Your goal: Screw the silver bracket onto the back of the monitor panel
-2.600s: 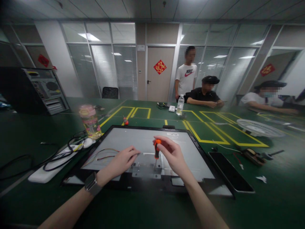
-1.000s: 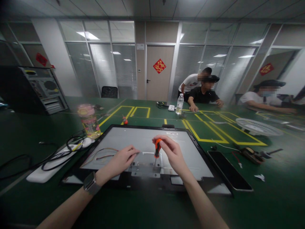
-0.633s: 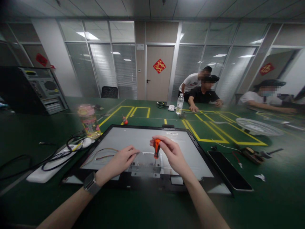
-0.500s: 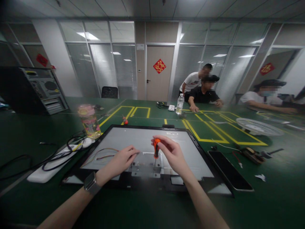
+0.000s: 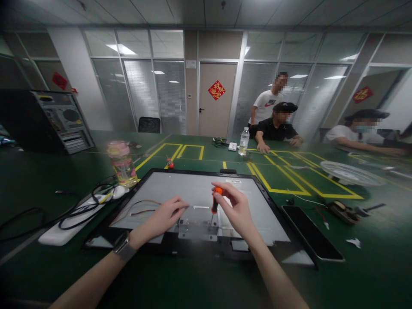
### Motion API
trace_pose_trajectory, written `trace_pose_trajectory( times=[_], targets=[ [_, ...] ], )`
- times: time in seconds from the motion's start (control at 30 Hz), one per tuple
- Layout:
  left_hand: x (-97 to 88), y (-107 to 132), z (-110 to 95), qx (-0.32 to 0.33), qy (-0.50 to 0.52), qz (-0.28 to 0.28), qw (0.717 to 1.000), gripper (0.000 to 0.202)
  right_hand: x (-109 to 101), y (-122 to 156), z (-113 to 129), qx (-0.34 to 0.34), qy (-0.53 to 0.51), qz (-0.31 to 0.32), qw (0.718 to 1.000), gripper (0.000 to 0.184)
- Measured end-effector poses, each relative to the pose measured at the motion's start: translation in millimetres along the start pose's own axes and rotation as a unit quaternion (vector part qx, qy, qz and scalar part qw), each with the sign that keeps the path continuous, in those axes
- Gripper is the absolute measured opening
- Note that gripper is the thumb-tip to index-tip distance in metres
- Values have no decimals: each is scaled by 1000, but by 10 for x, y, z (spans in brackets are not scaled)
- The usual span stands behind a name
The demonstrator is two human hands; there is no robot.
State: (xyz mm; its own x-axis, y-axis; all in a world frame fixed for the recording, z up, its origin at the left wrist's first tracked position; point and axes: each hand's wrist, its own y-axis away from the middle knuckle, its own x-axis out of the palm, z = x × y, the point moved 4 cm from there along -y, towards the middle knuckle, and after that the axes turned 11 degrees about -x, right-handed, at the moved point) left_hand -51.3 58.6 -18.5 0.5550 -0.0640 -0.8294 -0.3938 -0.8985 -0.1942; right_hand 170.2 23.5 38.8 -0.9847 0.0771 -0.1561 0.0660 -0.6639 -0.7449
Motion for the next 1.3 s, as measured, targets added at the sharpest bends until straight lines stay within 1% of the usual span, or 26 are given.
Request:
trace_pose_trajectory(
  times=[0.07, 0.13, 0.23, 0.3, 0.4, 0.5, 0.57, 0.67, 0.77, 0.87, 0.97, 1.1, 1.13, 1.2, 1.3],
  targets=[
    [-14, -6, 34, -22, 27, 19, 999, 30, -7, -4, 10, -24, 36, -14, 999, 17],
    [-25, -16, 81, -39, 51, 48, 997, 37, -5, -4, 18, -33, 50, -11, 998, 17],
    [-33, -32, 156, -40, 88, 105, 990, 51, 13, 6, 9, -16, 10, 13, 1000, 25],
    [-36, -39, 205, -40, 109, 138, 984, 56, 22, 13, -11, -3, -7, 17, 1000, 26],
    [-38, -43, 256, -43, 134, 161, 977, 65, 13, 11, -34, -14, 37, -3, 999, 21],
    [-31, -46, 276, -51, 145, 162, 975, 67, -2, 0, -16, -47, 71, -24, 996, 16],
    [-26, -49, 277, -55, 147, 159, 975, 67, -8, -5, -1, -49, 65, -25, 996, 18],
    [-25, -52, 271, -57, 147, 158, 975, 68, -3, -7, -8, -18, 29, -22, 999, 22],
    [-27, -56, 273, -57, 150, 155, 975, 68, 8, -1, -48, 13, -18, -46, 999, 17],
    [-19, -59, 287, -56, 151, 154, 975, 68, 20, 15, -104, 27, -51, -70, 996, 14],
    [-11, -62, 299, -51, 150, 153, 975, 67, 32, 34, -147, 34, -68, -57, 995, 12],
    [-16, -61, 290, -53, 151, 155, 975, 67, 66, 50, -154, 58, -134, -12, 989, 26],
    [-20, -60, 284, -55, 151, 156, 975, 67, 76, 50, -144, 61, -152, -3, 987, 27],
    [-27, -59, 271, -58, 149, 155, 975, 67, 89, 45, -123, 60, -166, 6, 984, 25],
    [-34, -59, 262, -54, 148, 152, 976, 66, 76, 34, -110, 45, -132, -5, 990, 18]
  ],
)
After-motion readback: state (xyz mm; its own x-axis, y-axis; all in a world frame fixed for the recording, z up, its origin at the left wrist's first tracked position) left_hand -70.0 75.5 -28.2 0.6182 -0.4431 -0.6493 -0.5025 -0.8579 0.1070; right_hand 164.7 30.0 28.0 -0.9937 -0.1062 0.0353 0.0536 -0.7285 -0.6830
